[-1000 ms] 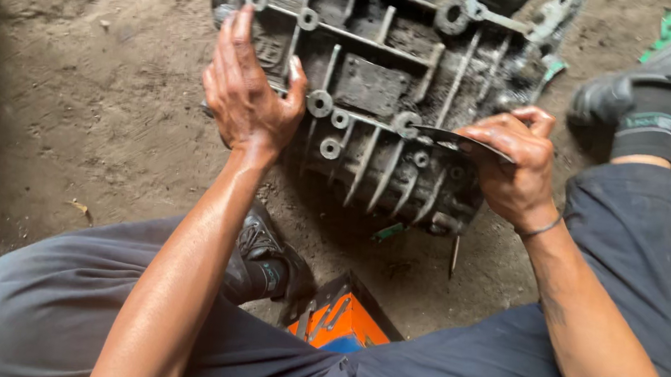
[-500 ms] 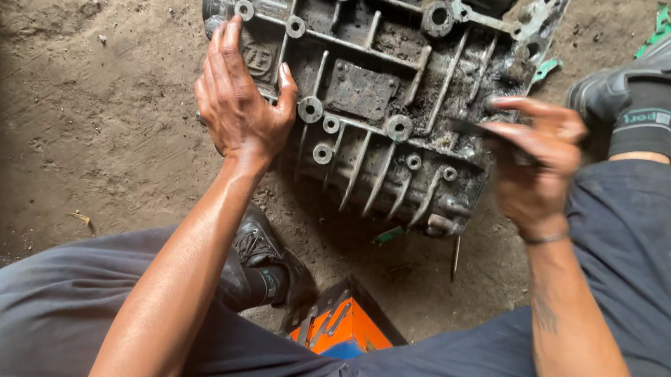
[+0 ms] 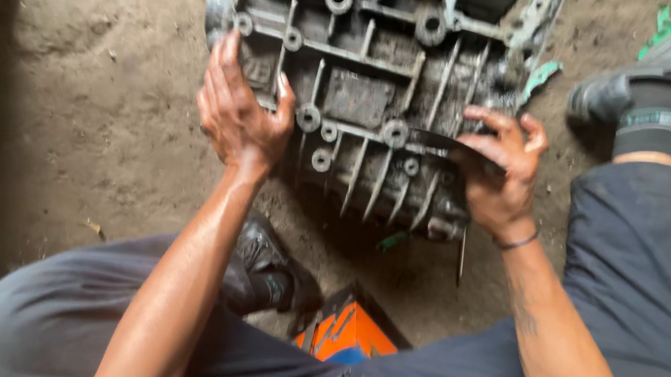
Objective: The person sits on the ground and uses a metal scraper to remove grime and carbon deposits from the surface of a disassembled engine block. They repeatedly scrape different sections of the block's top surface and sides.
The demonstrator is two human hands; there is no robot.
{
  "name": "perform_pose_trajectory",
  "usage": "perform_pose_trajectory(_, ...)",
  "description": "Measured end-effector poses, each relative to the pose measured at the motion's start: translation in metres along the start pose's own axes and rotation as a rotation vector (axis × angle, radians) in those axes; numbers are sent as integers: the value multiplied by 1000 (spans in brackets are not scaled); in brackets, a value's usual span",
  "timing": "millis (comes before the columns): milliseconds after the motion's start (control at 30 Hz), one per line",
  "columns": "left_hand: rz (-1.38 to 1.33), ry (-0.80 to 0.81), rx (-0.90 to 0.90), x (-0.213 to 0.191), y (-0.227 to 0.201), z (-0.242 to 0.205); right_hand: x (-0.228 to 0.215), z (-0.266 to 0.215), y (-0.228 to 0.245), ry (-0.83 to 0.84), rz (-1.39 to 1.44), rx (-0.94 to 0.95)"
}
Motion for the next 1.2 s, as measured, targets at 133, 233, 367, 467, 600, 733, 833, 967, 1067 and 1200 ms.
perform_pose_trajectory(133,33,10,-20,10,5,2,8,5,-3,-31,85,7)
perform_pose_trajectory(233,18,17,-14,9,2,3,6,4,4,40,5,14)
perform_pose_trajectory(367,10,-10,-10,7,2,2,-12,3,4,-114,57,256)
perform_pose_trajectory(467,0,0,-27,7,3,-2,12,11,9,12,-82,52)
perform_pose_trajectory(600,51,7,-37,14,7,5,2,9,8,49,-58,33)
perform_pose_trajectory(733,50,-15,-1,14,9,1,4,8,14,53,-74,52)
perform_pose_trajectory(833,48,-24,-9,12,6,3,5,9,14,54,-79,52)
perform_pose_trajectory(967,35,-8,-11,11,8,2,7,-6,3,89,-158,62)
perform_pose_trajectory(1067,41,-16,-10,13,9,3,21,-29,-33,-152,112,270)
perform_pose_trajectory(1200,35,-33,5,11,7,2,30,-62,-63,-147,-274,342)
Point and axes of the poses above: each hand's wrist, its own z-axis towards the middle knuckle, its own x-axis out of the palm, y = z × x, the point moved 5 cm from there along z, towards the middle knuckle, and after that the axes turned 8 degrees about -x, right-handed, at the moved point
